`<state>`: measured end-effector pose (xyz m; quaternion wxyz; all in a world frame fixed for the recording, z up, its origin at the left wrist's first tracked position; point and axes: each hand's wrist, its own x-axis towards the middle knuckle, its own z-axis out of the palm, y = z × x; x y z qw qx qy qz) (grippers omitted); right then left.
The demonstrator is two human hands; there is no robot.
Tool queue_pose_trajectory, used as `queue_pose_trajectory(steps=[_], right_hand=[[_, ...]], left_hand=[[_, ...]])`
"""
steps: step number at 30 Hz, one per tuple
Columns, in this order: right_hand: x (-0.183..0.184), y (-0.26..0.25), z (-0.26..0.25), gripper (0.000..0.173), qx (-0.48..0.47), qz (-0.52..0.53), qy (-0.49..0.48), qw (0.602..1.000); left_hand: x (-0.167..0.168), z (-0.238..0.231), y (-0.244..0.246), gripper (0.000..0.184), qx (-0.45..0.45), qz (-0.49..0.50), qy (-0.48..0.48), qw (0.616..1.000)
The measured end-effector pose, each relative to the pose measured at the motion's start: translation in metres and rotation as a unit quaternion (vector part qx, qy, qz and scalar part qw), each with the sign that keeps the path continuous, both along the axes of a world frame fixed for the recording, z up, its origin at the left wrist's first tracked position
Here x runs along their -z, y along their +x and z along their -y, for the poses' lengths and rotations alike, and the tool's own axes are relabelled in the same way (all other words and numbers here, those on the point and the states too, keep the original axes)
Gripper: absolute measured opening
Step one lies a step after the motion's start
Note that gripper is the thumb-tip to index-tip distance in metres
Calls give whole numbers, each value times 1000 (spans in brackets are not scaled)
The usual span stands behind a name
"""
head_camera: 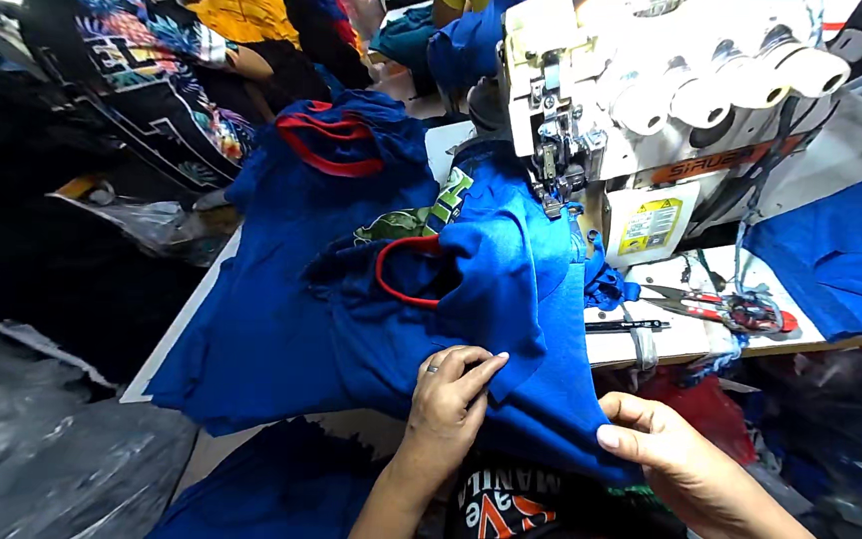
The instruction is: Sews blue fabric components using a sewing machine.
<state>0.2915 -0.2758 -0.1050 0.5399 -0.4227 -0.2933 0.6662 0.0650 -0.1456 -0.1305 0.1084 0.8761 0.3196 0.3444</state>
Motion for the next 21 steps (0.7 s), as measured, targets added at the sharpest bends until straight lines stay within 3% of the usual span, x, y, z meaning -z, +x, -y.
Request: queue_pose_trajectory(steps=[6,11,14,17,21], right_hand=[[9,5,4,2,-1,44,41,998],[7,-2,7,2,27,148,50,987],[7,-6,8,7,24,214,65,974],[-1,-11,11,11,-5,212,84,974],[-17,-18,19,12,-30,155,105,982]], left_hand=[[1,-1,-3,26,20,32,-27,999],[-7,-3,-6,24,46,101,-137,984],[-33,-5,-11,22,84,180,-205,958],[-81,7,-20,22,147,235,-124,953],[-125,37,-18,17,175,136,13,975]])
